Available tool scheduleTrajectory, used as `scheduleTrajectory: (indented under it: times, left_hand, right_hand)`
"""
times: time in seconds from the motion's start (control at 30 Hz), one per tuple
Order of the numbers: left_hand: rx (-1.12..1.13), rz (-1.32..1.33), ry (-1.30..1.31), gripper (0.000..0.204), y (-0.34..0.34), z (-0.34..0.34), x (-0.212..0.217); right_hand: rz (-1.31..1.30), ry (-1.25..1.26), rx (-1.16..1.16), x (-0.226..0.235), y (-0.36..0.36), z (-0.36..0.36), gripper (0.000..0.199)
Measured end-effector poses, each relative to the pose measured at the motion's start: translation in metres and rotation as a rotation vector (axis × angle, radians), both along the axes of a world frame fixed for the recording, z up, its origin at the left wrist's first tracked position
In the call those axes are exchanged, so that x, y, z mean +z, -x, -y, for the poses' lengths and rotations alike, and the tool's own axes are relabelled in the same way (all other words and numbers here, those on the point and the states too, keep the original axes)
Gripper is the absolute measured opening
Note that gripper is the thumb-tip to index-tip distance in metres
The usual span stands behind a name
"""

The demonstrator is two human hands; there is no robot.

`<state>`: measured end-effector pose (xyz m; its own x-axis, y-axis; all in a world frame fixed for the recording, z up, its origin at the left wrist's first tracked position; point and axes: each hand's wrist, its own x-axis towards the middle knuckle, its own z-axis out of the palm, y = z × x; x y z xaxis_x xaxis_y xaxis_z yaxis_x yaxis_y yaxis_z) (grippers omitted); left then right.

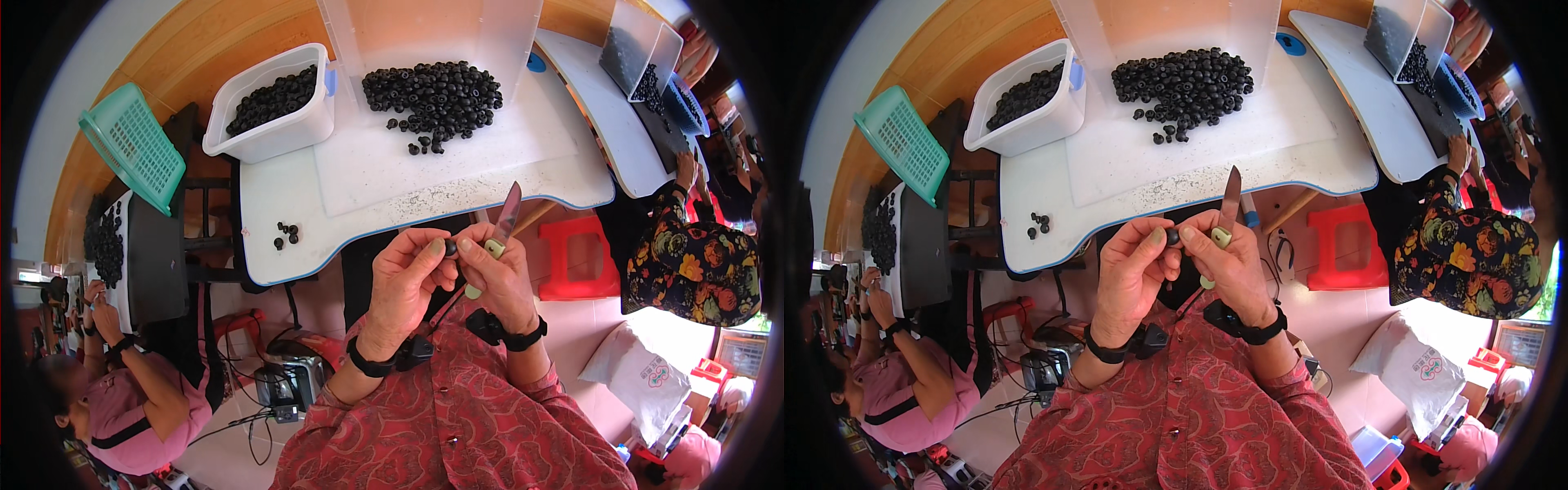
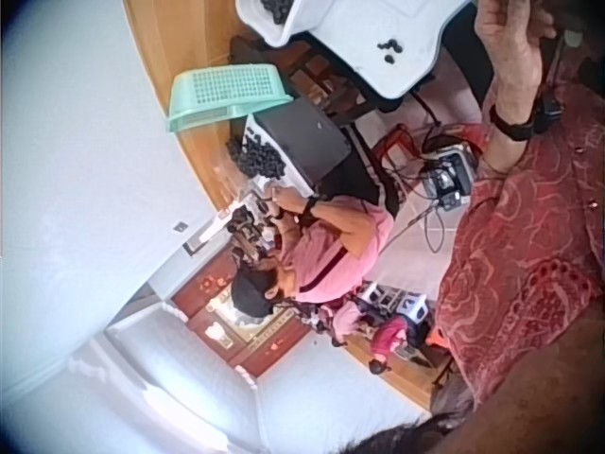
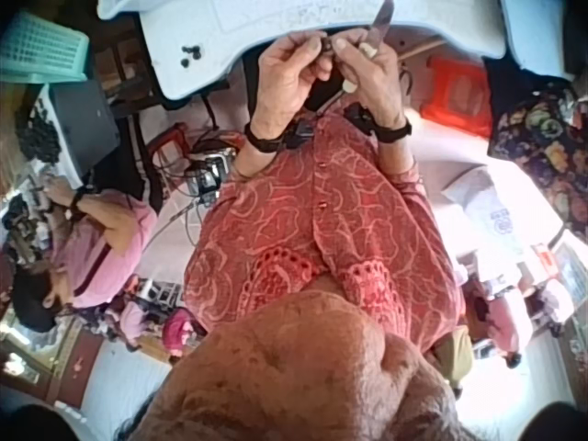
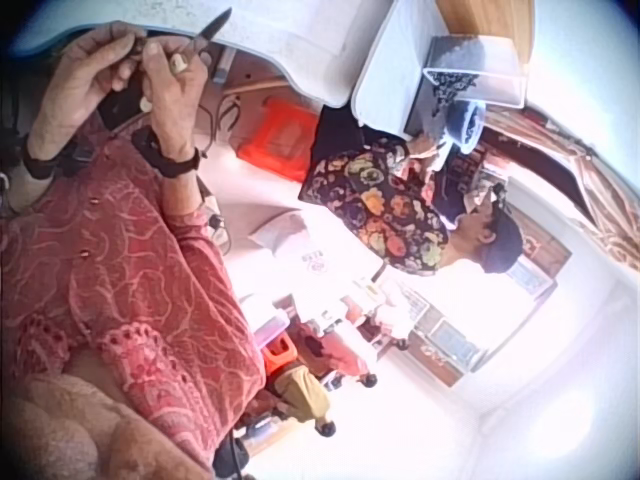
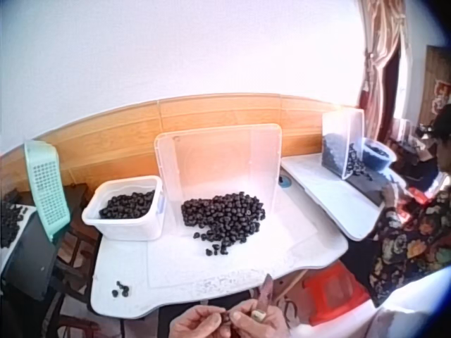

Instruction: Manually inspect, slice, or trim small raw black rubber or plastic components on a clean production table using a knife.

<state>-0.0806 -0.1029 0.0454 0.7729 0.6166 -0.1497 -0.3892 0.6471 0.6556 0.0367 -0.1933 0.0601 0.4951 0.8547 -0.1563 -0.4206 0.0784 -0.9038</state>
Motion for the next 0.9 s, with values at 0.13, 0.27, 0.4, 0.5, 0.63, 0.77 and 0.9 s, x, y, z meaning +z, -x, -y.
scheduleTrajectory:
  times: [0.13,0.27,0.4,0.5,0.63,0.77,0.9]
  left_hand:
    - [0.009,0.012,0.001,0.016,0.000,-0.001,0.002]
    - [0.005,0.029,0.007,0.016,0.000,-0.002,0.002]
    - [0.009,0.067,-0.005,0.016,0.001,-0.002,-0.002]
    - [0.004,0.083,-0.022,0.017,0.001,-0.002,-0.002]
    - [0.001,0.075,-0.020,0.016,0.002,-0.001,-0.002]
    - [-0.008,0.085,-0.018,0.016,0.002,-0.001,0.000]
    - [-0.002,0.092,-0.024,0.016,0.002,-0.002,0.000]
  right_hand:
    - [0.105,0.042,0.027,-0.007,-0.002,0.002,0.015]
    - [0.666,0.043,-0.126,-0.014,0.004,-0.003,0.015]
    - [1.057,0.103,-0.095,-0.001,0.009,-0.005,0.030]
    - [1.110,0.129,-0.113,-0.002,0.010,-0.005,0.039]
    - [1.169,0.142,-0.111,-0.003,0.009,-0.005,0.042]
    - [1.229,0.173,-0.120,-0.005,0.010,-0.006,0.044]
    - [1.268,0.183,-0.135,-0.005,0.011,-0.007,0.046]
